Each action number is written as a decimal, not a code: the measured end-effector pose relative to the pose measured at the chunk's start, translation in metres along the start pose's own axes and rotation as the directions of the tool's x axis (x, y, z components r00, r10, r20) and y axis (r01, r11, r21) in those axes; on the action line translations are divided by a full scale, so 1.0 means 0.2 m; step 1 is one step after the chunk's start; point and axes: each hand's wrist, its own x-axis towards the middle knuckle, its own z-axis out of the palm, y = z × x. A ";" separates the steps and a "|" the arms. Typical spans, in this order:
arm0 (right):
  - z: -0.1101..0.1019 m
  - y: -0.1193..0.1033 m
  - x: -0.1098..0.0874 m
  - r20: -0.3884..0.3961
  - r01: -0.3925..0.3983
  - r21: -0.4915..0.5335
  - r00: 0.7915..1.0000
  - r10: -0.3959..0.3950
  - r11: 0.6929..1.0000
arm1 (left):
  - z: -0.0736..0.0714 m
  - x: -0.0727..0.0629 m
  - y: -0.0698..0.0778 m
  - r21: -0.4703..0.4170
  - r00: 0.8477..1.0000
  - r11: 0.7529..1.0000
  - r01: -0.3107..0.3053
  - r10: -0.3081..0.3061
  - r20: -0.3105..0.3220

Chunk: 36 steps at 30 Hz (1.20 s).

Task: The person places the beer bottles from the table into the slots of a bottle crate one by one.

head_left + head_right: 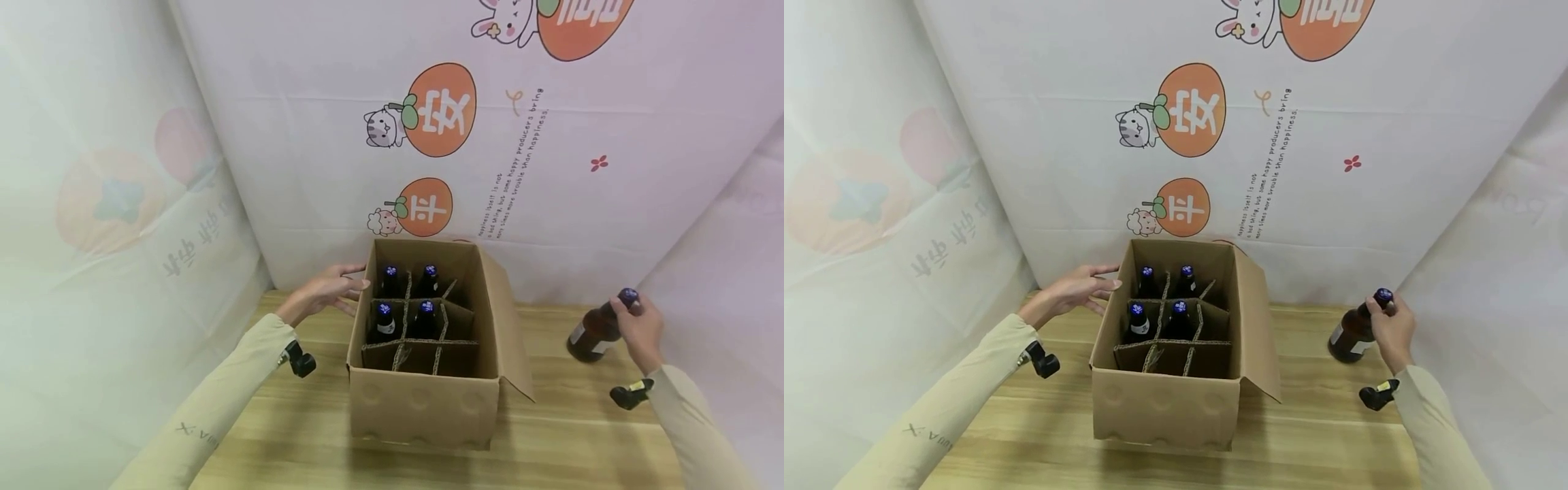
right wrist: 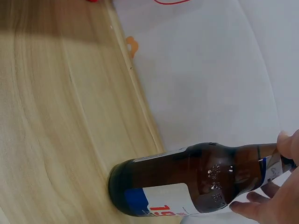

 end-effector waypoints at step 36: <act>0.07 0.02 -0.06 -0.092 0.128 0.255 0.990 -0.108 0.958 | 0.00 -0.02 -0.01 0.007 0.999 0.999 -0.031 0.031 0.022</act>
